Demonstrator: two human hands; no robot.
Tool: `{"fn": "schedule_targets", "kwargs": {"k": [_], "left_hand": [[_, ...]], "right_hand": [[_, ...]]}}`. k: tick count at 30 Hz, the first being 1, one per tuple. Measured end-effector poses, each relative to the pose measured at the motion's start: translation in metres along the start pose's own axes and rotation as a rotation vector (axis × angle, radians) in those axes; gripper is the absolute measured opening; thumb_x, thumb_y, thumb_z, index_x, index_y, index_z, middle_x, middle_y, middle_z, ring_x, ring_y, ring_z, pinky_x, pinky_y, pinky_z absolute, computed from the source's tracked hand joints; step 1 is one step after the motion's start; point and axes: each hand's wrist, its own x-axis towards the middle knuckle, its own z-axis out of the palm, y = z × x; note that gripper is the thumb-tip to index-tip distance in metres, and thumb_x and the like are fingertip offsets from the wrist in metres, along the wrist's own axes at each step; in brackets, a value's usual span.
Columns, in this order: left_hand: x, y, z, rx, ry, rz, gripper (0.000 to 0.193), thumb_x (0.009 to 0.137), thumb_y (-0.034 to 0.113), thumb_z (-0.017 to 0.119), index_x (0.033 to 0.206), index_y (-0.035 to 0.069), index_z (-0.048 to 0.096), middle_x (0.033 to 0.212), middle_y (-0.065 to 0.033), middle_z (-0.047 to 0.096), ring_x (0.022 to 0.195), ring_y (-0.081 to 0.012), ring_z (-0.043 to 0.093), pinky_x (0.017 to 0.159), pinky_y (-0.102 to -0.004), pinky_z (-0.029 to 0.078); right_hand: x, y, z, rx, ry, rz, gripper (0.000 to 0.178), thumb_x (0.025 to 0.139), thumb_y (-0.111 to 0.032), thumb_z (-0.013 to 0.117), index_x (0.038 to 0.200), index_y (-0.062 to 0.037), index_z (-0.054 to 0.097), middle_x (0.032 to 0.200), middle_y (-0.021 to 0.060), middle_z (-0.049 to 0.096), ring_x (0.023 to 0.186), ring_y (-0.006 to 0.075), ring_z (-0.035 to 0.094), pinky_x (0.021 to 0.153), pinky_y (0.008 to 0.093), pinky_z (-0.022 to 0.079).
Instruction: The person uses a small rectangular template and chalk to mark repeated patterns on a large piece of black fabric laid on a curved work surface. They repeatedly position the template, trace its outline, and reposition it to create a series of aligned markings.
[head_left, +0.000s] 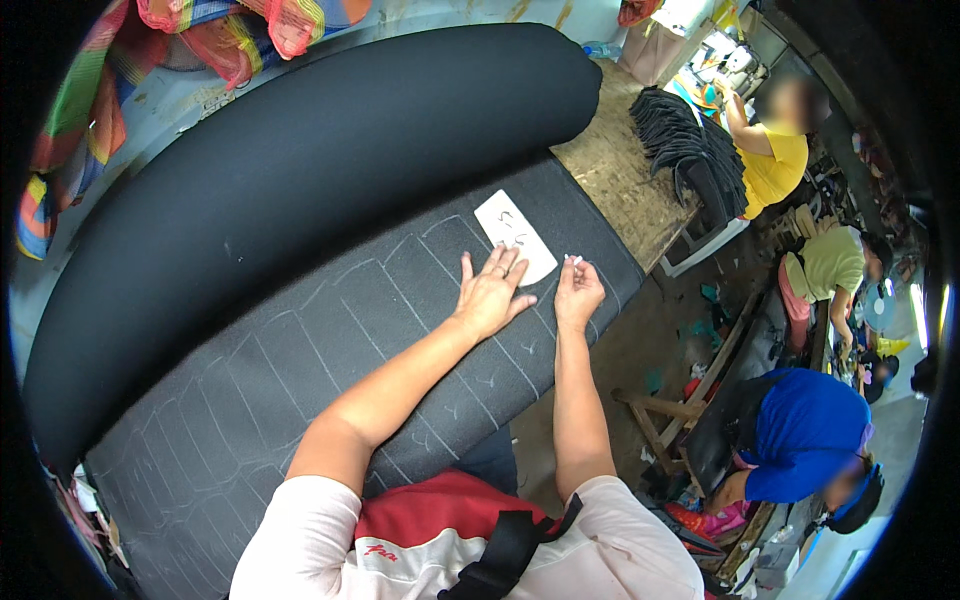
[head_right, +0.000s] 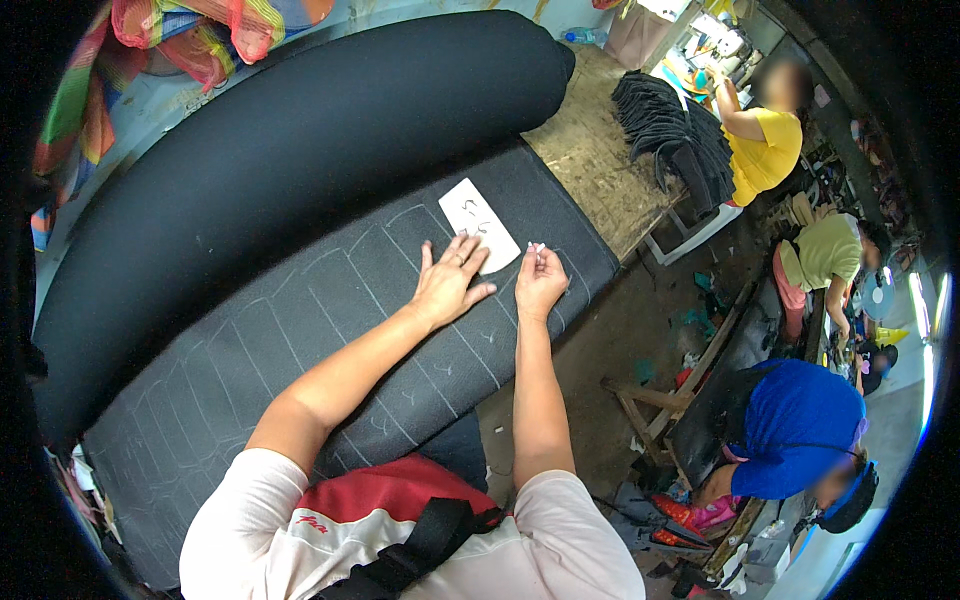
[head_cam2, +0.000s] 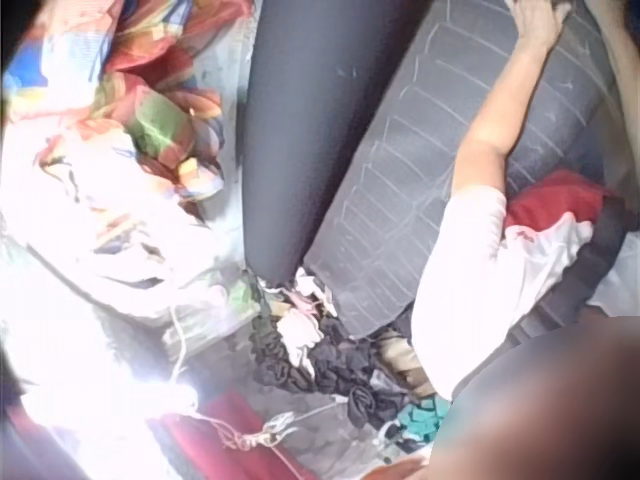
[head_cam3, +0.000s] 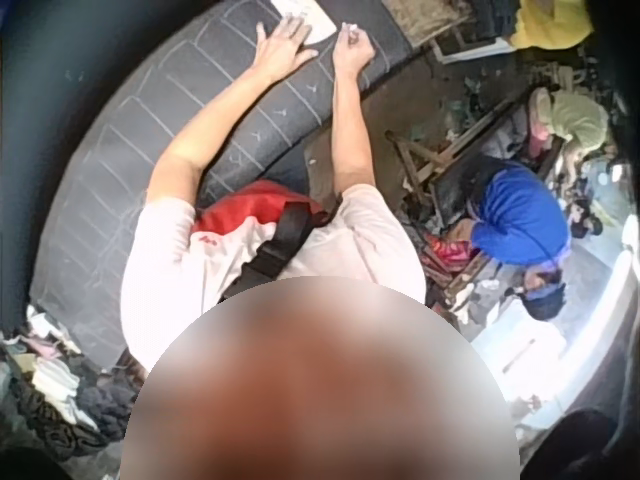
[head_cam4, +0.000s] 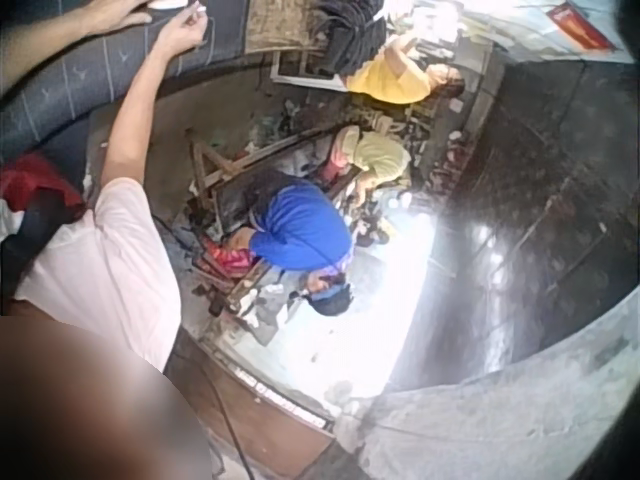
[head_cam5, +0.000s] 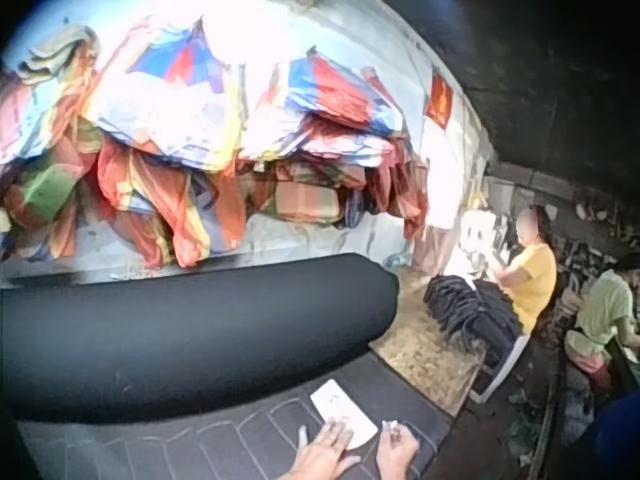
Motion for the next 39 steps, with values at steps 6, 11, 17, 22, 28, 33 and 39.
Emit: {"fn": "schedule_targets", "kwargs": {"k": [6, 11, 17, 22, 28, 33, 39], "left_hand": [[0.022, -0.022, -0.008, 0.119, -0.142, -0.066, 0.058, 0.083, 0.047, 0.057, 0.130, 0.015, 0.049, 0.144, -0.0076, 0.037, 0.136, -0.0241, 0.027, 0.101, -0.0711, 0.010], [0.036, -0.027, -0.020, 0.203, -0.200, -0.190, 0.081, 0.077, 0.060, 0.057, 0.139, 0.013, 0.037, 0.150, -0.0059, 0.025, 0.140, -0.0230, 0.018, 0.101, -0.0722, 0.007], [0.023, -0.017, -0.012, 0.157, -0.135, -0.234, 0.086, 0.075, 0.063, 0.057, 0.139, 0.009, 0.036, 0.150, -0.0088, 0.025, 0.140, -0.0235, 0.018, 0.104, -0.0687, 0.006], [0.022, -0.018, -0.012, 0.140, -0.131, -0.228, 0.087, 0.076, 0.060, 0.058, 0.139, 0.005, 0.035, 0.149, -0.0099, 0.027, 0.139, -0.0219, 0.021, 0.108, -0.0632, 0.005], [0.020, -0.020, -0.008, 0.106, -0.068, -0.227, 0.087, 0.073, 0.059, 0.062, 0.137, 0.005, 0.038, 0.146, -0.0110, 0.032, 0.137, -0.0231, 0.026, 0.107, -0.0630, 0.008], [0.018, -0.022, -0.006, 0.081, 0.037, -0.200, 0.085, 0.071, 0.058, 0.064, 0.134, 0.005, 0.043, 0.144, -0.0100, 0.036, 0.136, -0.0239, 0.029, 0.106, -0.0652, 0.008], [0.019, -0.021, -0.008, 0.095, -0.015, -0.223, 0.082, 0.070, 0.057, 0.066, 0.130, 0.004, 0.047, 0.141, -0.0108, 0.040, 0.135, -0.0237, 0.030, 0.104, -0.0674, 0.010]], "right_hand": [[0.002, 0.002, 0.002, -0.131, 0.077, -0.018, 0.014, 0.088, -0.010, 0.061, 0.088, 0.0040, 0.064, 0.069, 0.0031, 0.061, 0.059, 0.0063, 0.055, 0.055, 0.0205, 0.044], [0.001, 0.003, 0.000, -0.121, 0.038, -0.019, 0.014, 0.087, -0.007, 0.059, 0.091, 0.0058, 0.064, 0.074, 0.0082, 0.064, 0.061, 0.0106, 0.059, 0.057, 0.0249, 0.048], [0.003, -0.010, 0.000, -0.145, 0.026, 0.005, 0.014, 0.084, -0.007, 0.062, 0.092, 0.0048, 0.065, 0.071, 0.0070, 0.063, 0.061, 0.0101, 0.060, 0.055, 0.0248, 0.047], [0.017, -0.043, 0.011, -0.405, -0.115, 0.063, 0.018, 0.078, -0.009, 0.066, 0.091, 0.0033, 0.067, 0.069, 0.0126, 0.067, 0.060, 0.0173, 0.064, 0.059, 0.0295, 0.050], [0.041, -0.065, 0.091, -0.433, -0.655, -0.197, 0.019, 0.075, -0.020, 0.067, 0.086, -0.0040, 0.070, 0.074, 0.0189, 0.066, 0.069, 0.0318, 0.066, 0.065, 0.0364, 0.052], [0.061, -0.065, 0.135, -0.617, -0.960, -0.183, 0.021, 0.072, -0.020, 0.070, 0.086, -0.0038, 0.072, 0.079, 0.0176, 0.068, 0.075, 0.0283, 0.067, 0.073, 0.0350, 0.052], [0.084, -0.059, 0.150, -0.770, -0.644, -0.183, 0.018, 0.069, -0.012, 0.067, 0.084, -0.0021, 0.072, 0.083, 0.0206, 0.067, 0.083, 0.0330, 0.066, 0.082, 0.0380, 0.051]]}}
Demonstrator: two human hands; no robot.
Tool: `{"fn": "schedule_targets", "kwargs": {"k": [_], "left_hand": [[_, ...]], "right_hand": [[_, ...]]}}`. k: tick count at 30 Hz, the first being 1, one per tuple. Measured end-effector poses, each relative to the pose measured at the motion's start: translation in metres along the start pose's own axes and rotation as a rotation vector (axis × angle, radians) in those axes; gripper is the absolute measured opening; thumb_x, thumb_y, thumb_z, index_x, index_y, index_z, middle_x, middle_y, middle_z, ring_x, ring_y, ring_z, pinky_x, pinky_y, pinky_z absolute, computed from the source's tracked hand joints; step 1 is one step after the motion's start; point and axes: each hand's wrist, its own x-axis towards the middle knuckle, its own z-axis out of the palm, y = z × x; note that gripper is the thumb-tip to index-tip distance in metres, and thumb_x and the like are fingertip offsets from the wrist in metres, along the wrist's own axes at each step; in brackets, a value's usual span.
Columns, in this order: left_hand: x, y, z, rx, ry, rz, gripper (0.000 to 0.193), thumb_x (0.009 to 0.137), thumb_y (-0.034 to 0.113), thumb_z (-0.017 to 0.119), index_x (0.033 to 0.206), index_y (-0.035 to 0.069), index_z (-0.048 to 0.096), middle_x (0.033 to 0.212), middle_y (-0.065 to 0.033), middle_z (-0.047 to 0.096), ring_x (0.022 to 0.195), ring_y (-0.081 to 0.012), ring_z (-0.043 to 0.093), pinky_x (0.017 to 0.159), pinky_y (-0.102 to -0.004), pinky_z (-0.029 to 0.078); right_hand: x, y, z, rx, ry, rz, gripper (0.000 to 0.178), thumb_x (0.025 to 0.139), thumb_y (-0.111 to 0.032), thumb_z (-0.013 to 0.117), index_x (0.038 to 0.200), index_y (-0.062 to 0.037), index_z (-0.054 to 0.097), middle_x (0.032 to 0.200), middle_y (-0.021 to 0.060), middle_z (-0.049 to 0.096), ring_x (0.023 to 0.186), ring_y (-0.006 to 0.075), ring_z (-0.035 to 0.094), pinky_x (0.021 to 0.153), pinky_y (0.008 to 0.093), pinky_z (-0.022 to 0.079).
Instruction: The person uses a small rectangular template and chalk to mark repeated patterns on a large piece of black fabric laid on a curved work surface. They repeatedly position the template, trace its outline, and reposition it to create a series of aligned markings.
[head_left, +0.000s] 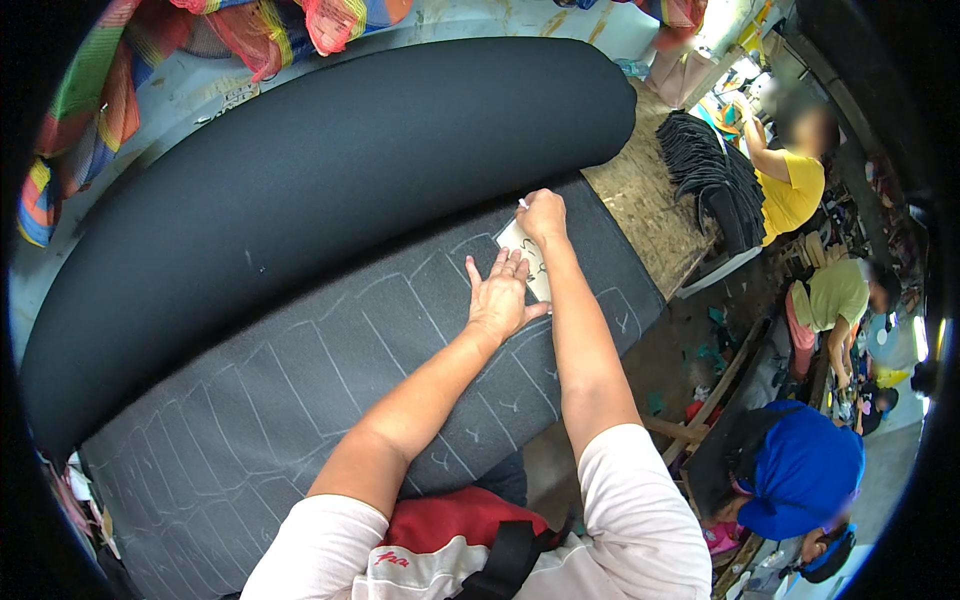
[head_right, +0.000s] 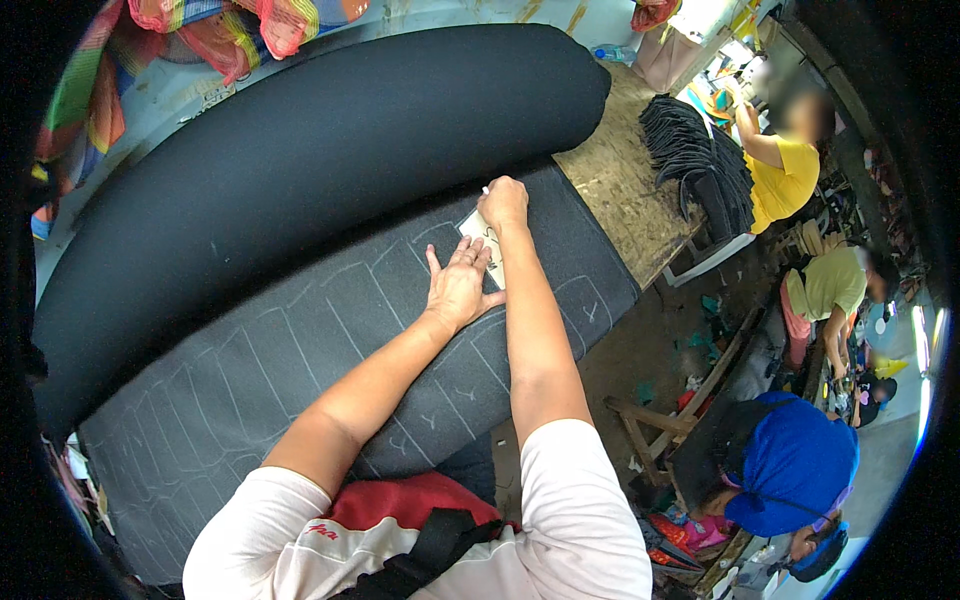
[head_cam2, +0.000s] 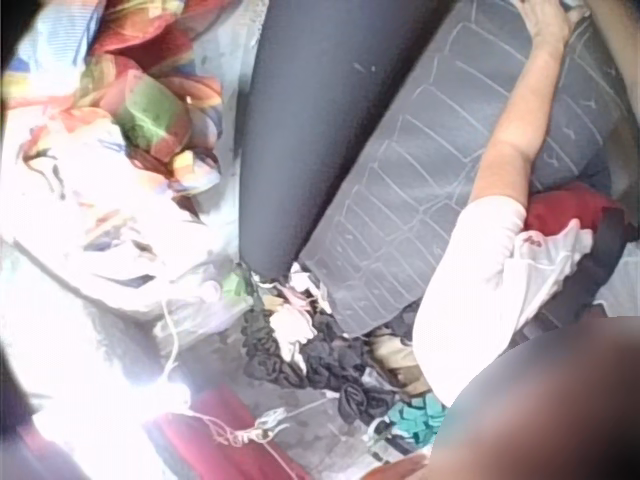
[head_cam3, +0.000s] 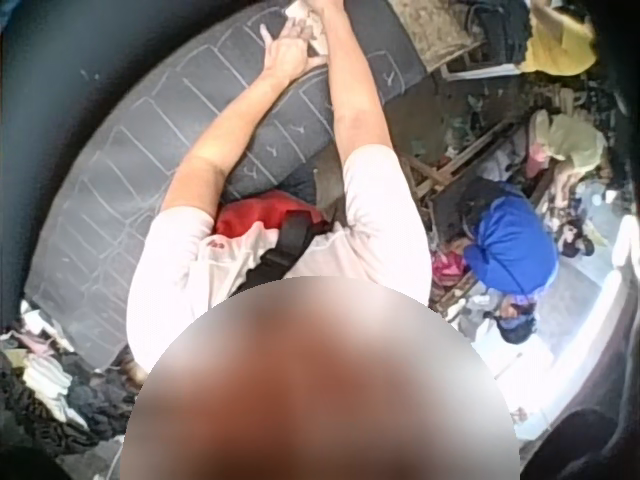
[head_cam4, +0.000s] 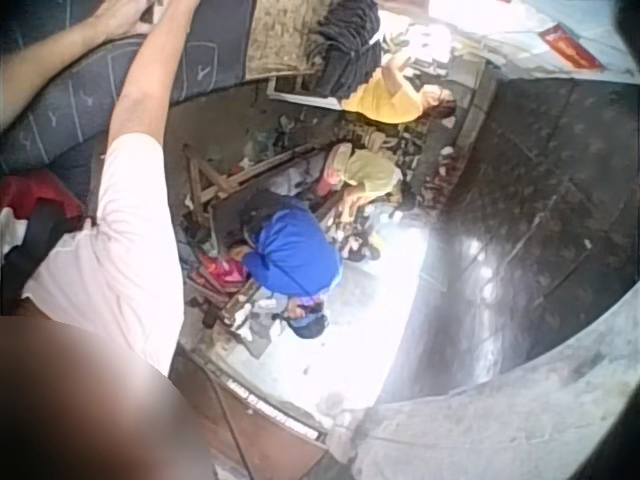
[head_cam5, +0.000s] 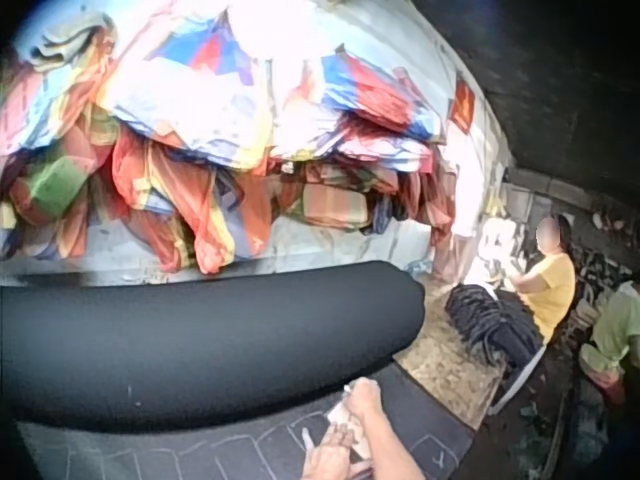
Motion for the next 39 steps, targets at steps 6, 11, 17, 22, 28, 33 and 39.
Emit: {"fn": "schedule_targets", "kwargs": {"k": [6, 11, 17, 22, 28, 33, 39], "left_hand": [[0.002, 0.002, -0.002, -0.002, -0.032, -0.044, 0.083, 0.065, 0.057, 0.070, 0.127, 0.006, 0.049, 0.141, -0.0097, 0.040, 0.135, -0.0232, 0.030, 0.103, -0.0669, 0.013], [0.006, 0.008, -0.010, 0.023, -0.073, -0.083, 0.082, 0.063, 0.054, 0.073, 0.125, 0.007, 0.050, 0.140, -0.0091, 0.040, 0.135, -0.0231, 0.030, 0.103, -0.0665, 0.015], [0.009, 0.015, -0.013, 0.035, -0.114, -0.119, 0.086, 0.062, 0.052, 0.075, 0.129, 0.006, 0.046, 0.141, -0.0086, 0.039, 0.134, -0.0225, 0.030, 0.104, -0.0659, 0.016], [0.010, 0.017, -0.018, 0.070, -0.092, -0.103, 0.074, 0.067, 0.046, 0.074, 0.125, 0.006, 0.050, 0.138, -0.0088, 0.041, 0.131, -0.0246, 0.033, 0.103, -0.0662, 0.020], [0.037, 0.004, -0.017, 0.023, 0.036, -0.287, 0.070, 0.068, 0.035, 0.076, 0.126, 0.006, 0.049, 0.129, -0.0218, 0.046, 0.128, -0.0272, 0.037, 0.103, -0.0631, 0.021], [0.061, 0.001, -0.021, -0.337, 0.292, -0.344, 0.043, 0.069, 0.013, 0.073, 0.109, 0.006, 0.060, 0.088, -0.0091, 0.064, 0.086, -0.0227, 0.062, 0.090, -0.0469, 0.041], [0.063, 0.044, -0.022, -0.354, 0.825, 0.156, 0.053, 0.067, 0.025, 0.079, 0.112, 0.004, 0.061, 0.111, -0.0136, 0.054, 0.102, -0.0251, 0.052, 0.085, -0.0391, 0.044]], "right_hand": [[-0.010, 0.021, 0.003, -0.094, 0.012, -0.044, 0.017, 0.068, -0.013, 0.065, 0.077, -0.0003, 0.070, 0.079, 0.0231, 0.064, 0.080, 0.0368, 0.064, 0.079, 0.0411, 0.051], [-0.066, 0.061, -0.034, -0.213, -0.051, 0.077, 0.017, 0.062, -0.014, 0.064, 0.070, 0.0003, 0.069, 0.073, 0.0232, 0.063, 0.073, 0.0384, 0.063, 0.073, 0.0432, 0.051], [-0.119, 0.048, -0.057, -0.157, 0.013, 0.406, 0.020, 0.065, -0.011, 0.064, 0.074, 0.0071, 0.066, 0.081, 0.0289, 0.063, 0.081, 0.0395, 0.064, 0.075, 0.0440, 0.051], [-0.150, -0.002, -0.051, -0.010, -0.049, 0.476, 0.021, 0.072, -0.012, 0.065, 0.081, 0.0075, 0.067, 0.086, 0.0291, 0.064, 0.086, 0.0403, 0.064, 0.076, 0.0427, 0.052], [-0.158, 0.049, -0.036, 0.570, 0.402, 0.358, 0.014, 0.073, -0.009, 0.066, 0.070, 0.0043, 0.062, 0.058, 0.0152, 0.062, 0.050, 0.0203, 0.060, 0.052, 0.0318, 0.047], [-0.162, 0.094, -0.013, 0.940, 0.701, 0.318, 0.013, 0.087, -0.008, 0.059, 0.081, 0.0043, 0.061, 0.060, -0.0002, 0.056, 0.050, 0.0041, 0.049, 0.045, 0.0189, 0.038], [-0.161, 0.099, -0.008, 1.064, 0.794, 0.381, 0.013, 0.088, -0.008, 0.060, 0.086, 0.0050, 0.060, 0.062, 0.0010, 0.058, 0.053, 0.0044, 0.052, 0.048, 0.0183, 0.041]]}}
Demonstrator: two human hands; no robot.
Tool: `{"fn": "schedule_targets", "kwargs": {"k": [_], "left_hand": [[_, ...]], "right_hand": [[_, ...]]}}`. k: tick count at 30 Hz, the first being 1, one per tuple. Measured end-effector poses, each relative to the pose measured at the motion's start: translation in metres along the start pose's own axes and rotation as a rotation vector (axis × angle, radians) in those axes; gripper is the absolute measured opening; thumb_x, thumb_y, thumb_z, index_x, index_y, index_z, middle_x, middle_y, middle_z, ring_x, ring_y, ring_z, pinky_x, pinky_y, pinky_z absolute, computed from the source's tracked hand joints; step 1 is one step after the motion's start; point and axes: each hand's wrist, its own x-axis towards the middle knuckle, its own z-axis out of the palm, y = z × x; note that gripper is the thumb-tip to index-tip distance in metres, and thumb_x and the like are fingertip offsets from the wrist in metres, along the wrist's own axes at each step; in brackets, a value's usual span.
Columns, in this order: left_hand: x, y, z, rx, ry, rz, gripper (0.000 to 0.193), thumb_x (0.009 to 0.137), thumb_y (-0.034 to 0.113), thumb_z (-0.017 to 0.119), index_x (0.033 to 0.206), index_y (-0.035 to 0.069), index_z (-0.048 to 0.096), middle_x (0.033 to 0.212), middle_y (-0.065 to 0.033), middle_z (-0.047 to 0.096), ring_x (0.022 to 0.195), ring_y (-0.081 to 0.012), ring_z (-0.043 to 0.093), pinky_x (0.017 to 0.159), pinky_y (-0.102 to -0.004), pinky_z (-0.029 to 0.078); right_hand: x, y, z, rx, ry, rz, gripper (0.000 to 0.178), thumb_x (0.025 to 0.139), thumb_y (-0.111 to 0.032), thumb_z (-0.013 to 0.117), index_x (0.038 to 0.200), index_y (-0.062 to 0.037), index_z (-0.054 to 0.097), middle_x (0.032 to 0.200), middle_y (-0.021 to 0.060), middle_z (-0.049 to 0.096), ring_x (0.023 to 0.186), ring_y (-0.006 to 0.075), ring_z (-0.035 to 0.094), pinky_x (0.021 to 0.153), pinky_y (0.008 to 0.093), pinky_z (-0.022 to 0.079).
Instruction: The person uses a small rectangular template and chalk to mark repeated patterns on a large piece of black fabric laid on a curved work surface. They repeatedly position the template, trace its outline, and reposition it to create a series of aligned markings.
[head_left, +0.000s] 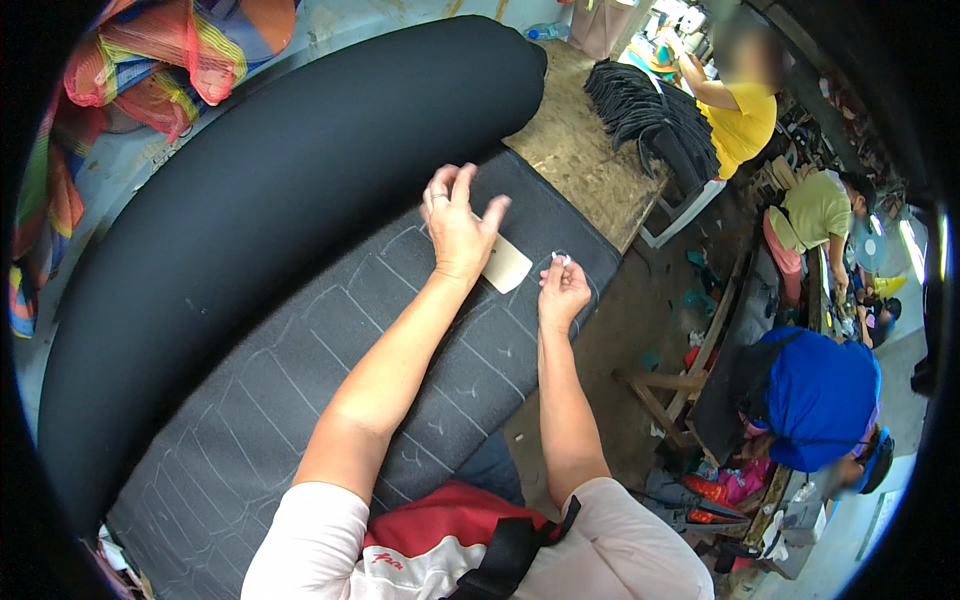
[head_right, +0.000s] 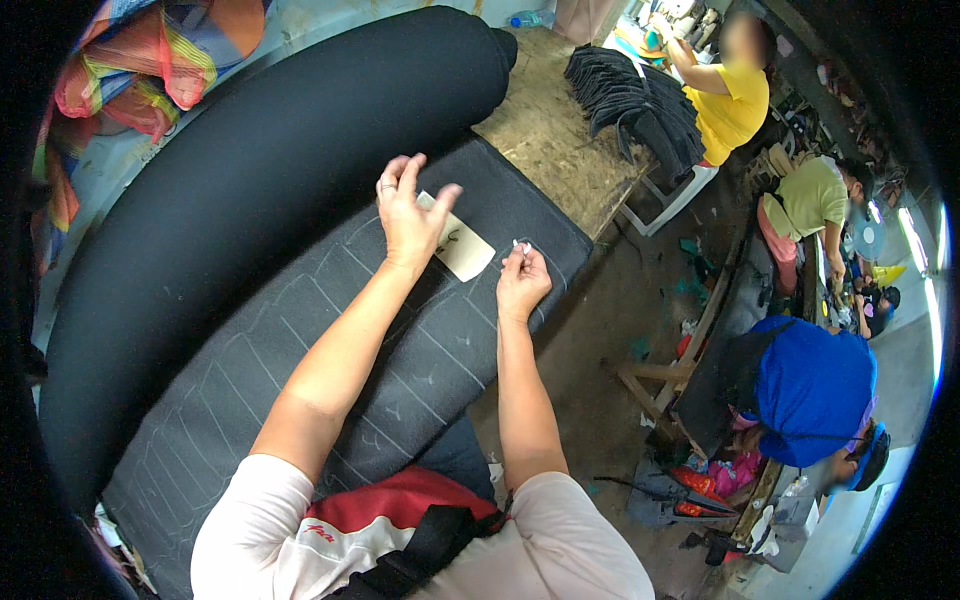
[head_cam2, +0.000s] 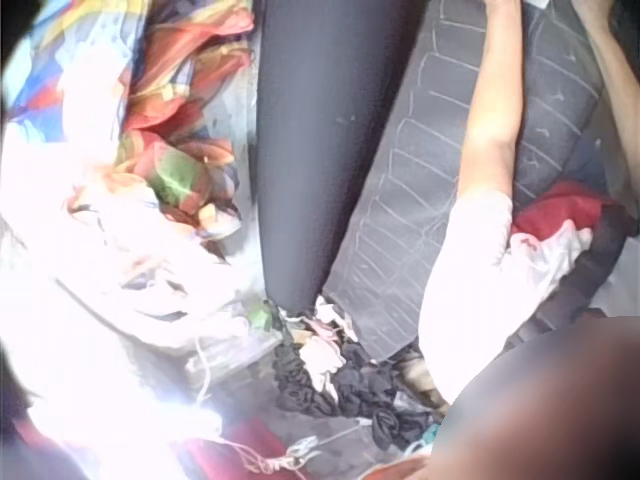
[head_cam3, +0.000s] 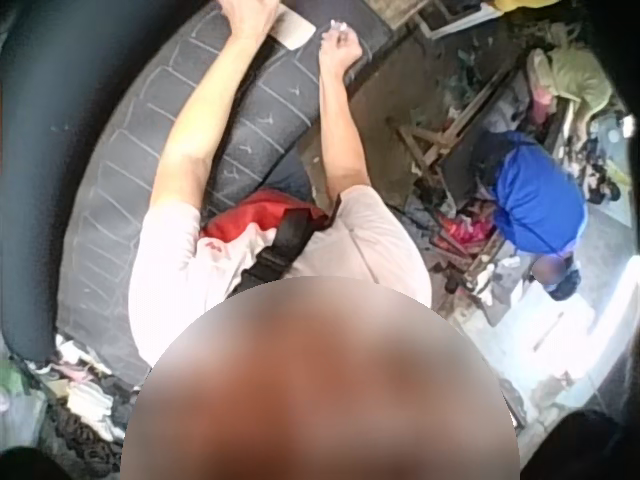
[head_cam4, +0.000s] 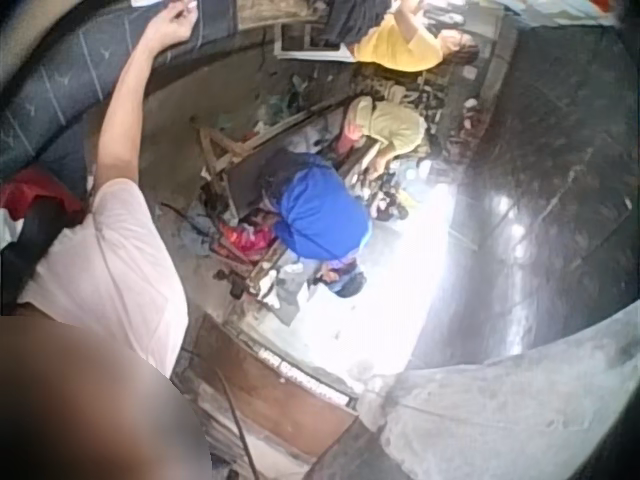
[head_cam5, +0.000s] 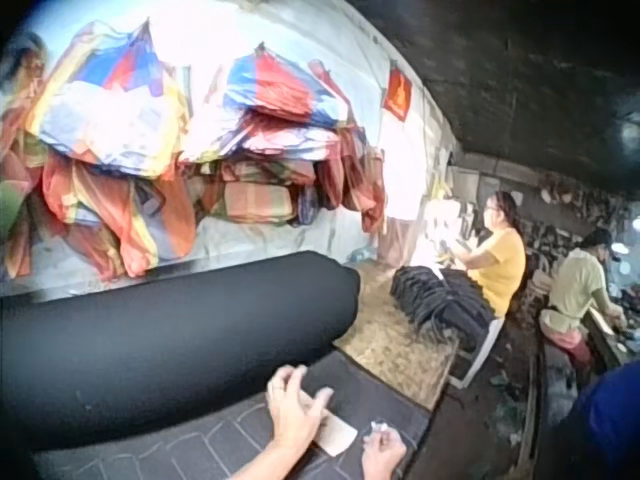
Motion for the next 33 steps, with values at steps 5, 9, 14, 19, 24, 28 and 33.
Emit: {"fn": "schedule_targets", "kwargs": {"k": [5, 9, 14, 19, 24, 28, 33], "left_hand": [[-0.012, -0.007, -0.003, 0.577, -0.836, -0.523, 0.082, 0.060, 0.044, 0.080, 0.124, 0.003, 0.051, 0.140, -0.0249, 0.033, 0.135, -0.0388, 0.024, 0.099, -0.0692, 0.019], [-0.008, -0.021, -0.001, 0.108, -0.691, -0.533, 0.080, 0.058, 0.040, 0.083, 0.120, 0.001, 0.052, 0.123, -0.0209, 0.049, 0.112, -0.0391, 0.049, 0.095, -0.0532, 0.038], [-0.014, -0.005, 0.006, 0.452, -0.784, -0.530, 0.089, 0.049, 0.047, 0.086, 0.117, -0.001, 0.052, 0.120, -0.0233, 0.051, 0.108, -0.0378, 0.054, 0.091, -0.0414, 0.046], [-0.010, -0.005, 0.005, 0.067, -0.688, -0.564, 0.036, 0.060, 0.023, 0.080, 0.083, 0.003, 0.061, 0.071, -0.0070, 0.062, 0.068, -0.0194, 0.061, 0.066, -0.0328, 0.050], [0.002, 0.003, 0.017, -0.364, 0.057, 0.061, 0.026, 0.071, -0.005, 0.067, 0.063, 0.006, 0.045, 0.057, -0.0025, 0.044, 0.051, -0.0139, 0.043, 0.050, -0.0279, 0.038], [-0.003, 0.005, 0.017, -0.024, -0.643, 0.218, 0.037, 0.057, 0.018, 0.082, 0.083, 0.007, 0.057, 0.081, -0.0123, 0.059, 0.083, -0.0303, 0.058, 0.074, -0.0389, 0.046], [-0.041, -0.010, 0.009, 0.303, -1.059, 0.091, 0.082, 0.070, 0.055, 0.067, 0.136, 0.011, 0.042, 0.144, -0.0115, 0.034, 0.136, -0.0259, 0.027, 0.105, -0.0655, 0.012]], "right_hand": [[0.001, -0.001, 0.002, -0.067, -0.021, -0.058, 0.014, 0.089, -0.011, 0.060, 0.083, 0.0017, 0.060, 0.061, 0.0016, 0.059, 0.051, 0.0050, 0.053, 0.045, 0.0179, 0.041], [0.000, 0.000, 0.002, -0.048, -0.010, -0.089, 0.014, 0.089, -0.011, 0.060, 0.084, 0.0019, 0.060, 0.061, 0.0015, 0.059, 0.051, 0.0043, 0.053, 0.044, 0.0180, 0.039], [-0.001, -0.001, 0.001, -0.024, -0.026, -0.059, 0.013, 0.089, -0.010, 0.060, 0.084, 0.0021, 0.060, 0.063, 0.0029, 0.059, 0.052, 0.0054, 0.054, 0.048, 0.0189, 0.044], [0.000, -0.001, 0.000, -0.016, -0.038, -0.038, 0.013, 0.089, -0.009, 0.060, 0.087, 0.0035, 0.060, 0.066, 0.0045, 0.061, 0.053, 0.0072, 0.056, 0.051, 0.0206, 0.049], [0.002, 0.000, 0.000, 0.054, 0.085, -0.069, 0.015, 0.091, -0.011, 0.058, 0.093, 0.0044, 0.060, 0.073, 0.0048, 0.061, 0.062, 0.0083, 0.058, 0.057, 0.0205, 0.050], [0.001, 0.000, -0.001, 0.051, 0.070, -0.049, 0.015, 0.091, -0.010, 0.058, 0.093, 0.0047, 0.060, 0.076, 0.0048, 0.062, 0.065, 0.0085, 0.059, 0.059, 0.0207, 0.050], [0.001, 0.000, 0.002, 0.026, 0.084, -0.060, 0.015, 0.090, -0.009, 0.058, 0.093, 0.0059, 0.059, 0.077, 0.0047, 0.062, 0.064, 0.0073, 0.058, 0.059, 0.0201, 0.049]]}}
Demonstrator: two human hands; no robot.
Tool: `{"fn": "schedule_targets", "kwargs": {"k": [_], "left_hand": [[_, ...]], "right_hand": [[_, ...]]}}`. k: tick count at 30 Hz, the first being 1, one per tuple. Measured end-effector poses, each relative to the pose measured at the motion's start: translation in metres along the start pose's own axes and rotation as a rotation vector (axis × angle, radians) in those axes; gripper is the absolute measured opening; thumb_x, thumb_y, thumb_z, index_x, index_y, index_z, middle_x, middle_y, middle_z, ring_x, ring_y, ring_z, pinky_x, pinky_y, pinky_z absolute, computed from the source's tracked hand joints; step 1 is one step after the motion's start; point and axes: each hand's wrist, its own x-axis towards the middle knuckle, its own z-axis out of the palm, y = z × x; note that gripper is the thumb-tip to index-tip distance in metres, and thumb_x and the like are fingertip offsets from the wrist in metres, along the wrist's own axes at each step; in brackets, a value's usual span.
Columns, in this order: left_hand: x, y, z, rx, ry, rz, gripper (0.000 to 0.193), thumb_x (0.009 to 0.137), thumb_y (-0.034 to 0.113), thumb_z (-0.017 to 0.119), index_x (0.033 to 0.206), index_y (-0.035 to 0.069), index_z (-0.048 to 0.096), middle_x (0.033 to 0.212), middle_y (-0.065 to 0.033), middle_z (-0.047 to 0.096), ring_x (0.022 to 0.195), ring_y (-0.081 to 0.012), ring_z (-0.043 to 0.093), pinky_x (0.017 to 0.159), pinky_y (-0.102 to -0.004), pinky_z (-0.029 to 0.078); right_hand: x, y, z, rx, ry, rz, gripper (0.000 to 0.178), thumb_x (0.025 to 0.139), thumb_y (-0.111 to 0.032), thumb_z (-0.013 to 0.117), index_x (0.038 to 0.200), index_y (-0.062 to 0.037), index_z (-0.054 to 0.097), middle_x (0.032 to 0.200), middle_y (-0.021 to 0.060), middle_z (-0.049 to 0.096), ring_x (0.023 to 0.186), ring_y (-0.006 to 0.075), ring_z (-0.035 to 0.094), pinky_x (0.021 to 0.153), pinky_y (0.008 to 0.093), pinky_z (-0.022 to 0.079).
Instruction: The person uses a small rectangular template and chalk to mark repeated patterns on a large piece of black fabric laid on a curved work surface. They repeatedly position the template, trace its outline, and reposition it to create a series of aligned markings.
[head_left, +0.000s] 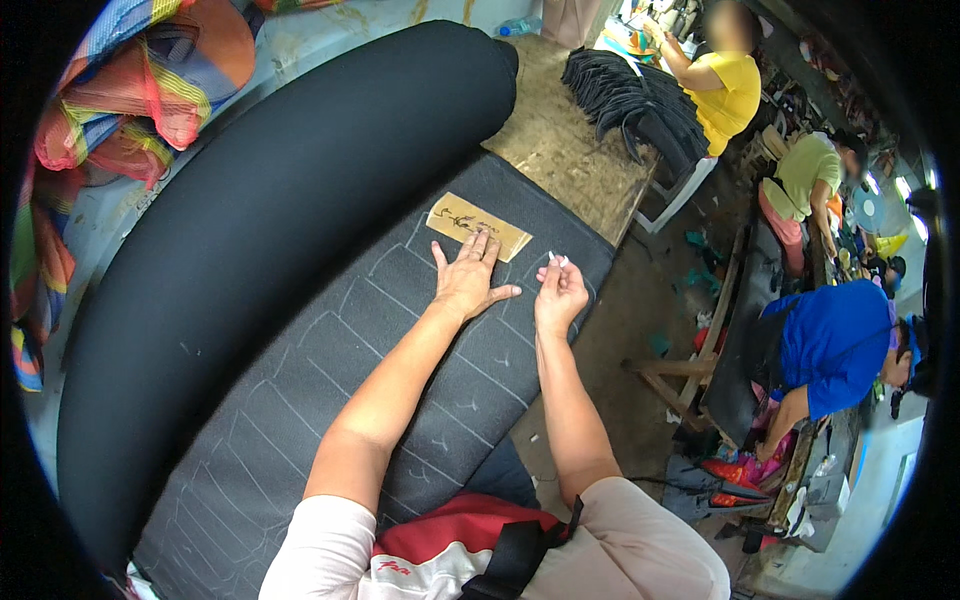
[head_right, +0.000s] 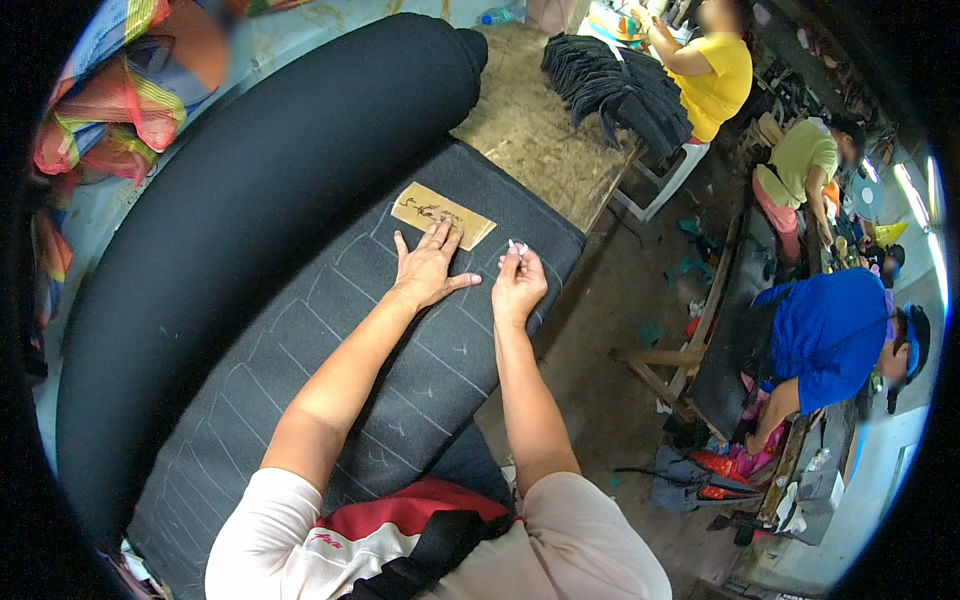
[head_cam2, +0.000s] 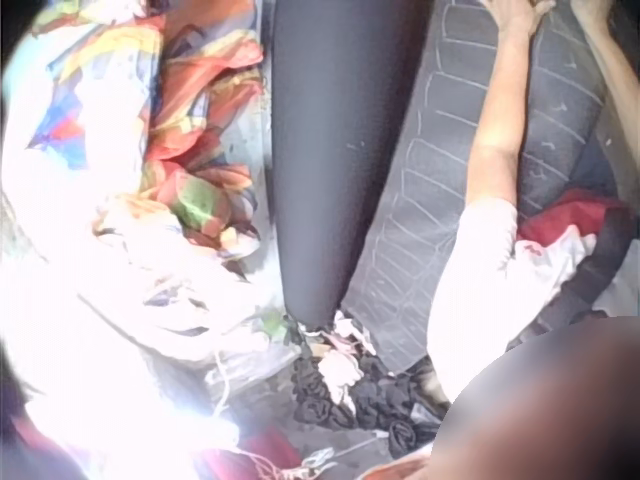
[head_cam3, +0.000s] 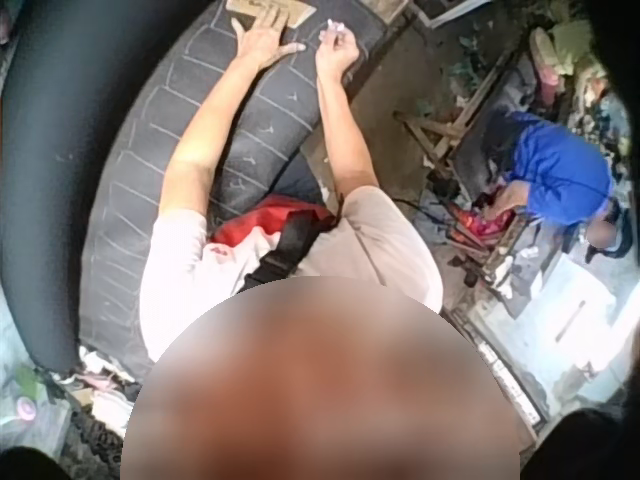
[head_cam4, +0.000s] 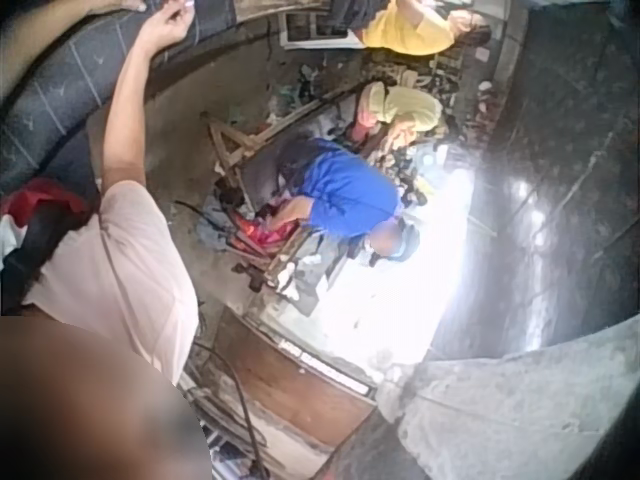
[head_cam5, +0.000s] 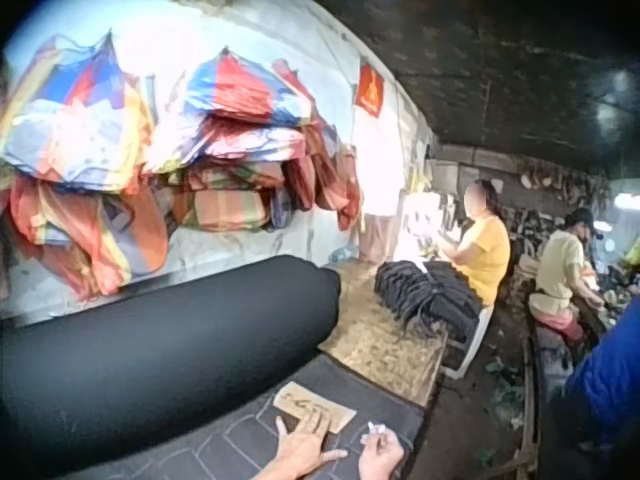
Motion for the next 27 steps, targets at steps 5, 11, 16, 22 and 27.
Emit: {"fn": "schedule_targets", "kwargs": {"k": [5, 11, 16, 22, 27], "left_hand": [[0.012, -0.005, 0.014, 0.004, -0.002, 0.080, 0.065, 0.089, 0.052, 0.044, 0.140, 0.013, 0.035, 0.149, -0.0083, 0.026, 0.139, -0.0223, 0.020, 0.105, -0.0660, 0.008], [0.022, -0.001, 0.008, 0.002, 0.010, -0.176, 0.060, 0.087, 0.052, 0.050, 0.137, 0.021, 0.041, 0.150, -0.0038, 0.026, 0.139, -0.0193, 0.020, 0.101, -0.0712, 0.007], [0.021, -0.002, 0.008, -0.094, 0.092, -0.198, 0.058, 0.080, 0.050, 0.060, 0.130, 0.022, 0.051, 0.147, -0.0017, 0.033, 0.137, -0.0183, 0.026, 0.102, -0.0705, 0.007], [0.019, -0.002, 0.009, -0.060, 0.099, -0.210, 0.070, 0.080, 0.049, 0.060, 0.138, 0.018, 0.039, 0.146, 0.0001, 0.034, 0.137, -0.0150, 0.026, 0.104, -0.0681, 0.008], [0.020, -0.002, 0.008, -0.076, 0.082, -0.233, 0.066, 0.080, 0.042, 0.061, 0.136, 0.015, 0.041, 0.147, 0.0008, 0.032, 0.137, -0.0142, 0.025, 0.106, -0.0671, 0.007]], "right_hand": [[-0.001, 0.000, 0.000, 0.011, -0.042, 0.009, 0.014, 0.090, -0.007, 0.058, 0.095, 0.0058, 0.059, 0.076, 0.0042, 0.061, 0.063, 0.0066, 0.056, 0.059, 0.0196, 0.048], [0.001, 0.005, -0.001, -0.032, -0.078, -0.023, 0.012, 0.089, -0.006, 0.060, 0.094, 0.0052, 0.060, 0.078, 0.0044, 0.062, 0.065, 0.0073, 0.058, 0.060, 0.0204, 0.050], [0.002, 0.005, 0.000, -0.071, -0.068, -0.009, 0.012, 0.088, -0.003, 0.059, 0.095, 0.0067, 0.059, 0.075, 0.0036, 0.062, 0.064, 0.0075, 0.057, 0.059, 0.0200, 0.048], [0.021, -0.017, 0.010, -0.159, -0.165, 0.271, 0.012, 0.085, 0.001, 0.060, 0.095, 0.0076, 0.060, 0.076, 0.0085, 0.064, 0.063, 0.0114, 0.062, 0.055, 0.0212, 0.052], [0.053, -0.011, 0.083, -0.722, -0.659, -0.279, 0.020, 0.073, -0.019, 0.070, 0.079, -0.0006, 0.068, 0.065, 0.0147, 0.064, 0.056, 0.0192, 0.062, 0.054, 0.0323, 0.048]]}}
